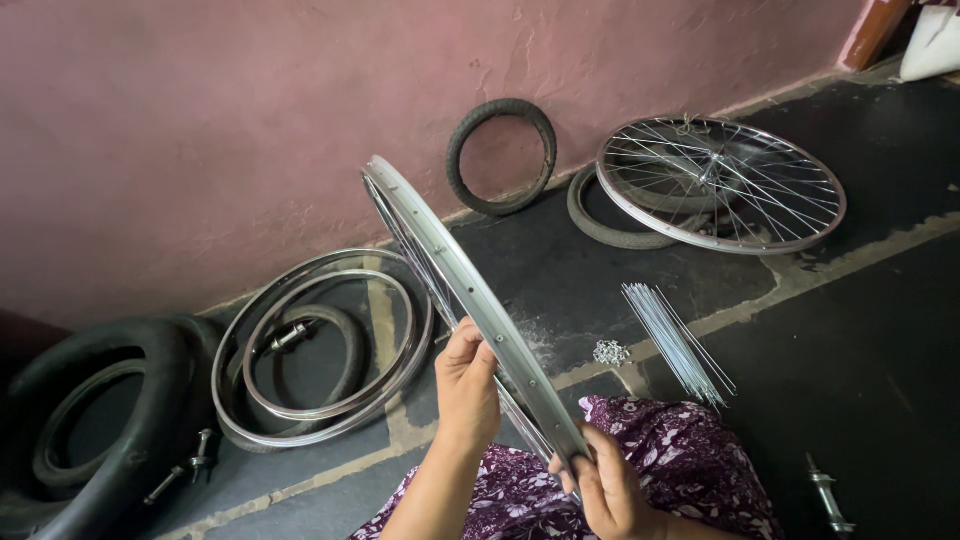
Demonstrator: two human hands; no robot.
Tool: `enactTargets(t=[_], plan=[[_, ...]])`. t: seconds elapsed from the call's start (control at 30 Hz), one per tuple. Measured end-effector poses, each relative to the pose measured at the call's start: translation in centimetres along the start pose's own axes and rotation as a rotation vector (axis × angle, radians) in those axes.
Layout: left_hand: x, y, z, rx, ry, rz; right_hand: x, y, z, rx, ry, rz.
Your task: The person assembles a bicycle wheel by inserting spokes into the hub and rim, then tightening them with nipples. They rotate the wheel to check alignment and continue adding spokes.
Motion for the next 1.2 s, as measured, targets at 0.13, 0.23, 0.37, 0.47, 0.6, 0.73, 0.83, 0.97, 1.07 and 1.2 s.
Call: enactTargets(t=[0.13, 0.23, 0.37, 0.47, 0.6, 0.73, 0.83, 0.97, 1.07, 1.2], plan=[[-1.0, 0.2, -0.5, -0.017, -0.047, 0.002, 0.0, -0.1, 0.2, -0.003, 0.002, -0.026], [-1.3, 0.3, -0.7, -0.061, 0.036, -0.014, 0.2, 0.3, 0.2, -0.009, 0.021, -0.029], [-0.5, -0.1, -0.4, -0.109, 0.067, -0.119, 1.1, 0.7, 0.2, -0.005, 0.025, -0.040], [2.2, 0.4, -0.3, -0.070, -0.242, -0.060, 2.3, 0.2, 0.8, 0.040, -0.005, 0.015], [6.2, 3.6, 0.5, -0.010, -0.474, 0.063, 1.2, -1.9, 3.7, -0.055, -0.027, -0.047], [8.4, 5.0, -1.0, 0.246, -0.621, -0.051, -2.2, -4.5, 7.9, -0.433, 0.095, -0.085], [11.0, 5.2, -3.5, 0.267, -0.550, -0.107, -4.3, -5.6, 10.2, -0.670, 0.295, -0.115], [13.5, 5.9, -7.1, 0.286, -0.684, -0.158, -0.1, -5.0, 8.9, -0.877, 0.496, 0.465], [14.1, 6.8, -8.4, 0.225, -0.750, -0.068, 4.7, -5.3, 2.8, -0.599, 0.605, 0.636], [12.1, 9.3, -9.7, 0.194, -0.784, 0.043, 12.9, -3.6, -10.4, -0.188, 0.791, 0.938]])
Point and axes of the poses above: each hand's wrist, its own y-axis away from the middle knuckle, its own z-axis out of the palm, x = y × z, the point moved 6 cm from there along -y, towards the middle knuckle, and after that the axes turned 7 degrees about -y, right-handed, at the moved point
